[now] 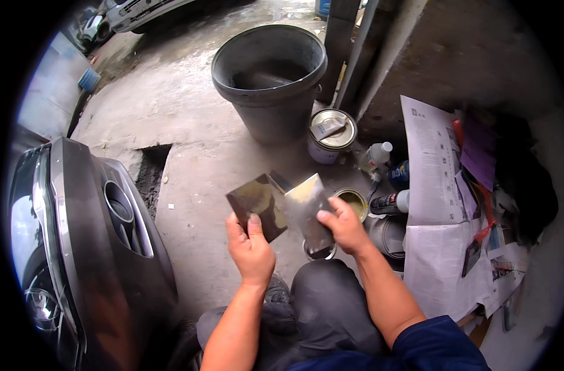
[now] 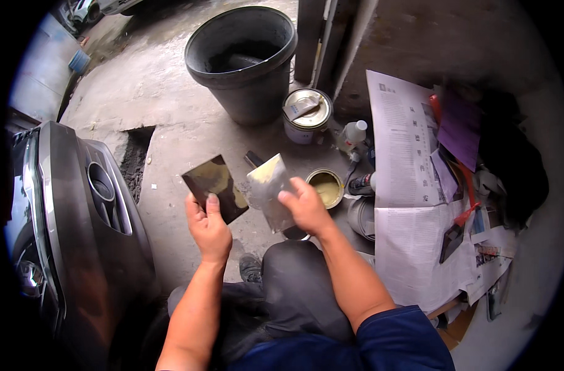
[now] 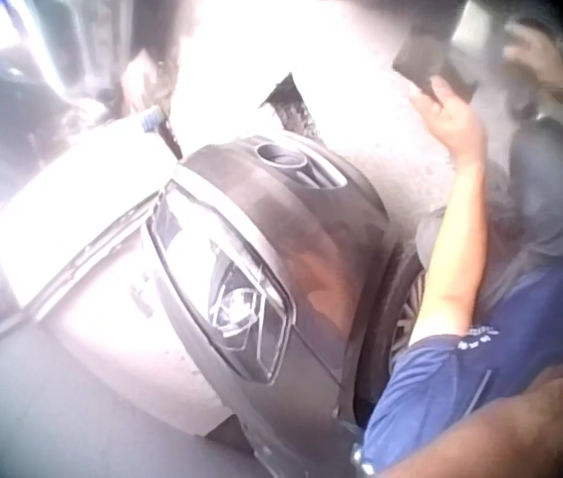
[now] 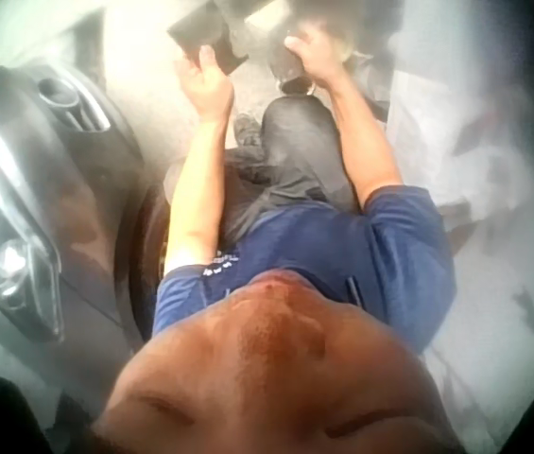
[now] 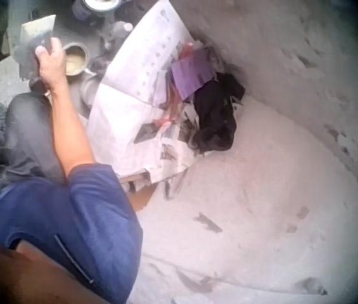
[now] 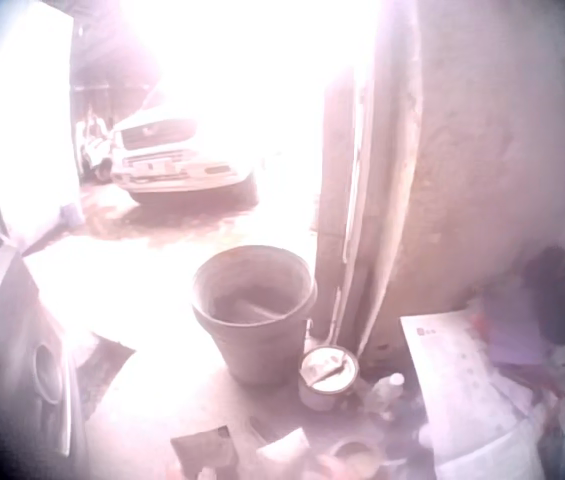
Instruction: The person applies a beige body filler to the front bumper of a silver car using a metal scraper. They spread the filler over several spots on the bumper, smoothing the surface. The person then walks to a workbench area and scoops more filler from a container onto the scraper.
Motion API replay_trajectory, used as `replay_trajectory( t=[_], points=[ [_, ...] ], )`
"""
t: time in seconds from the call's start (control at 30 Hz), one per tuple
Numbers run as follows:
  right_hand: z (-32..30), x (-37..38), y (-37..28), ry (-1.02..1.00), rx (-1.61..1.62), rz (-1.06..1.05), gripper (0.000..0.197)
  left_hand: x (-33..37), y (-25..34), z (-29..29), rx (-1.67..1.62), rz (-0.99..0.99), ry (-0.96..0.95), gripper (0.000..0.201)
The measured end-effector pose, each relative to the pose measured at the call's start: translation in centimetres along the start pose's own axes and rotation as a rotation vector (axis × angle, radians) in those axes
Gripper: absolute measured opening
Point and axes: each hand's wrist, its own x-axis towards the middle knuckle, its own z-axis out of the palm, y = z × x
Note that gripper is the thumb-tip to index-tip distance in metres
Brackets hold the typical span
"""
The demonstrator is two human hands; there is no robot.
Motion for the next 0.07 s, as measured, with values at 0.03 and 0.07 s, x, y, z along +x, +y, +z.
replay_trajectory(
  t=[0.03,0.07],
  points=[
    [-0.02,0.21,-0.54,-0.017,0.093,0.077,0.030,0.48,0.12,-0.53,0.003,0.012,0.039,0.024],
    [0.10,0.44,-0.65,-0.115,0.070,0.062,0.035,1.13,0.26,-1.10,0.006,0.024,0.079,0.024]
  ],
)
